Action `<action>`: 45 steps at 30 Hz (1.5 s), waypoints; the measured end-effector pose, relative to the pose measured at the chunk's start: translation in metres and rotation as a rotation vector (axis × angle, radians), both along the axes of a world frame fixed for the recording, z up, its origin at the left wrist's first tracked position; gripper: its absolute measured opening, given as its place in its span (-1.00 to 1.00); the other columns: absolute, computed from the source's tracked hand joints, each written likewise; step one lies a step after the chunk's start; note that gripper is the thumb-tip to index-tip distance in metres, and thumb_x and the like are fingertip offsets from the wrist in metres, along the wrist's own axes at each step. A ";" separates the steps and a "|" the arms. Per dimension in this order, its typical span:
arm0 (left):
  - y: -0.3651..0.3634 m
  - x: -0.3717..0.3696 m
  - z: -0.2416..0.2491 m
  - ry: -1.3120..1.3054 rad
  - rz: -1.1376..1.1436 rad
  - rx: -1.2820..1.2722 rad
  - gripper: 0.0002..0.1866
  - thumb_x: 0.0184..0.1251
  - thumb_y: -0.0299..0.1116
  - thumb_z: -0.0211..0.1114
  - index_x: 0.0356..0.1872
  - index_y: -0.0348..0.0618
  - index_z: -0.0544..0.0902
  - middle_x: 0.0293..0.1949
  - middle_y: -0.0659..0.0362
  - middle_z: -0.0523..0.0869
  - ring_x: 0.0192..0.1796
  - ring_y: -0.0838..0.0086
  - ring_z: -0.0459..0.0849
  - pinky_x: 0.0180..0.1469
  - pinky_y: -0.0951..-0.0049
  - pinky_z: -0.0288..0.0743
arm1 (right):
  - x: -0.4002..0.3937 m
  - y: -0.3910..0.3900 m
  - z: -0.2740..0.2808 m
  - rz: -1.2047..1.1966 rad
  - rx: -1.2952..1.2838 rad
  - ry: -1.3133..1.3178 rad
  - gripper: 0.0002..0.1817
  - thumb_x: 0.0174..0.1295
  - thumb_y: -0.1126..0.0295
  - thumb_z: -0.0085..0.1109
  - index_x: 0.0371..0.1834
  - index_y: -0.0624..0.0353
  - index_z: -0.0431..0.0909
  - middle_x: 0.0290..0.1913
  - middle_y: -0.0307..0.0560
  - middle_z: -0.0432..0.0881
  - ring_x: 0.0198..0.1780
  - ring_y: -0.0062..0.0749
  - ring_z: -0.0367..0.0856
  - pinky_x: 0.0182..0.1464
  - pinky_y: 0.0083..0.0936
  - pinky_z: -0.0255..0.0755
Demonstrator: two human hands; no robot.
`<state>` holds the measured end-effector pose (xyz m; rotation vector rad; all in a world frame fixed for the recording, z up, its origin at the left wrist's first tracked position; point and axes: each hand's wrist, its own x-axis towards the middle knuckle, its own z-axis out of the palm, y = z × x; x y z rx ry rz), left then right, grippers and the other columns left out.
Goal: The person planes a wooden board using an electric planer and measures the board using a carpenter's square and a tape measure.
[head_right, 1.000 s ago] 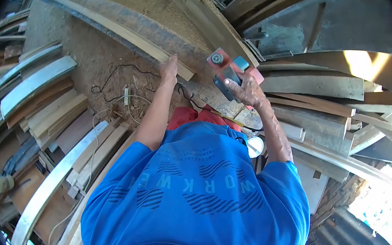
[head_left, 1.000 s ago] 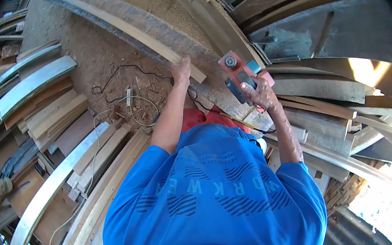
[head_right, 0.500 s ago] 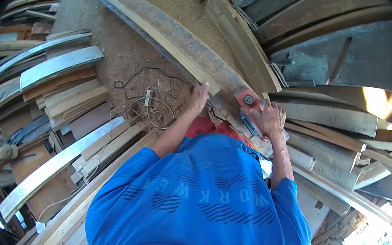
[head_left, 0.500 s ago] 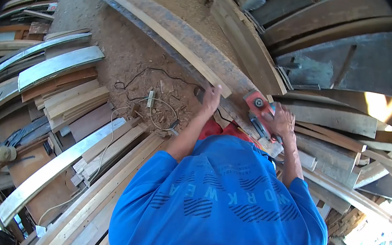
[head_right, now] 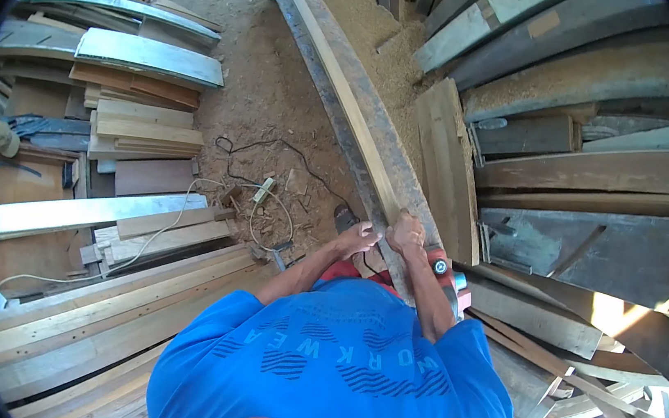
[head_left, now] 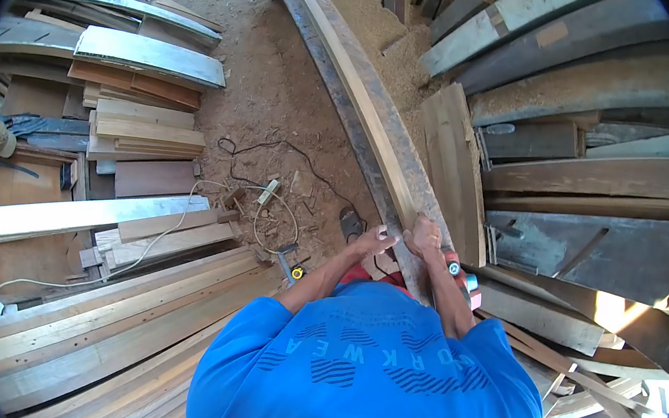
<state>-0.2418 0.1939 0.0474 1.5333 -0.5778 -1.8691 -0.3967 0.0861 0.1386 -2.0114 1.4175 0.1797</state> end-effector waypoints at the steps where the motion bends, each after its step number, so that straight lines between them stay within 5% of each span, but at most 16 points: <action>1: -0.006 -0.002 0.012 0.022 0.103 0.026 -0.11 0.39 -0.02 0.39 0.51 -0.40 0.20 0.27 -0.15 0.58 0.31 0.25 0.58 0.30 0.23 0.49 | 0.001 0.002 0.014 0.002 -0.017 0.000 -0.33 0.07 0.20 0.39 0.22 0.35 0.45 -0.06 0.39 0.72 0.05 0.26 0.71 0.12 -0.02 0.60; 5: -0.033 -0.003 0.076 0.505 0.121 -0.254 -0.26 0.37 0.03 0.43 0.41 -0.17 0.39 0.24 0.08 0.62 0.31 0.31 0.59 0.36 0.13 0.48 | 0.003 0.007 0.147 -0.032 -0.033 -0.051 -0.34 0.06 0.21 0.40 0.21 0.39 0.53 -0.09 0.44 0.71 0.05 0.25 0.70 0.13 -0.04 0.57; 8: -0.039 0.005 0.125 0.574 0.117 -0.386 -0.44 0.39 -0.06 0.43 0.25 -0.18 0.53 0.07 0.15 0.73 0.08 0.38 0.74 0.18 0.22 0.65 | 0.000 0.004 0.244 -0.026 -0.097 -0.110 -0.37 0.11 0.18 0.38 0.19 0.39 0.55 -0.13 0.40 0.73 0.02 0.06 0.76 0.11 -0.19 0.59; 10: -0.045 0.014 0.187 0.565 0.101 -0.518 -0.52 0.42 -0.11 0.40 0.20 -0.21 0.57 0.00 0.16 0.77 -0.03 0.43 0.78 0.08 0.28 0.71 | -0.011 0.007 0.281 -0.146 -0.173 -0.663 -0.40 0.19 0.09 0.37 0.11 0.40 0.61 -0.16 0.34 0.75 -0.06 0.11 0.78 0.08 -0.17 0.61; 13: -0.062 0.024 0.291 0.533 0.119 -0.791 -0.58 0.47 -0.13 0.36 0.13 -0.25 0.60 -0.08 0.15 0.79 -0.13 0.49 0.80 -0.04 0.39 0.74 | -0.005 0.009 0.334 0.039 -0.324 -1.353 -0.23 0.23 0.06 0.36 0.36 0.42 0.41 0.23 0.39 0.57 0.23 0.14 0.62 0.30 -0.17 0.42; 15: -0.075 0.036 0.334 0.479 0.179 -0.981 -0.57 0.48 -0.12 0.35 0.12 -0.27 0.60 -0.09 0.13 0.80 -0.14 0.52 0.79 -0.10 0.47 0.73 | 0.009 0.008 0.352 0.247 -0.538 -1.071 -0.19 0.21 0.10 0.39 0.38 0.46 0.32 0.27 0.43 0.50 0.32 0.11 0.54 0.36 -0.15 0.33; 16: -0.077 0.025 0.373 0.475 0.307 -1.029 -0.62 0.50 -0.11 0.33 0.04 -0.24 0.63 -0.16 0.20 0.80 -0.24 0.64 0.76 -0.25 0.63 0.65 | 0.032 0.007 0.358 0.186 -0.704 -1.212 -0.24 0.20 0.20 0.39 0.33 0.50 0.32 0.12 0.41 0.59 0.19 0.06 0.63 0.26 -0.16 0.43; 21: -0.092 0.039 0.426 0.523 0.379 -1.103 -0.69 0.53 -0.08 0.28 -0.17 -0.15 0.65 -0.39 0.36 0.70 -0.44 0.76 0.61 -0.42 0.75 0.50 | 0.071 0.002 0.425 0.151 -0.792 -1.375 -0.36 0.23 0.37 0.29 0.29 0.54 0.31 -0.10 0.31 0.68 -0.06 0.01 0.73 0.06 -0.22 0.55; 30: -0.098 0.040 0.450 0.556 0.466 -1.167 -0.68 0.50 -0.11 0.30 -0.24 -0.19 0.65 -0.39 0.28 0.72 -0.40 0.69 0.67 -0.38 0.70 0.58 | 0.082 0.004 0.452 0.149 -0.882 -1.345 -0.38 0.22 0.44 0.27 0.28 0.57 0.30 -0.12 0.35 0.68 -0.07 -0.01 0.75 0.04 -0.20 0.57; 33: -0.096 0.040 0.453 0.545 0.473 -1.177 -0.68 0.50 -0.11 0.30 -0.25 -0.20 0.65 -0.38 0.26 0.74 -0.39 0.68 0.68 -0.37 0.69 0.60 | 0.085 0.004 0.449 0.108 -0.840 -1.417 -0.44 0.30 0.26 0.31 0.19 0.50 0.41 -0.09 0.12 0.66 -0.08 -0.35 0.60 0.04 -0.35 0.51; 40: -0.087 0.042 0.453 0.482 0.474 -1.248 -0.65 0.47 -0.08 0.33 -0.27 -0.22 0.66 -0.36 0.25 0.74 -0.39 0.68 0.68 -0.35 0.69 0.61 | 0.087 0.005 0.446 0.177 -0.864 -1.400 -0.45 0.31 0.30 0.28 0.18 0.52 0.37 -0.15 0.13 0.65 -0.15 -0.38 0.61 -0.09 -0.38 0.54; 45: -0.068 0.053 0.455 0.440 0.470 -1.257 -0.63 0.45 -0.05 0.34 -0.20 -0.22 0.64 -0.32 0.24 0.74 -0.36 0.65 0.69 -0.33 0.65 0.64 | 0.101 0.022 0.436 0.228 -0.947 -1.332 -0.21 0.15 0.35 0.38 0.33 0.68 0.24 0.02 0.53 0.58 0.05 0.31 0.64 0.17 0.03 0.53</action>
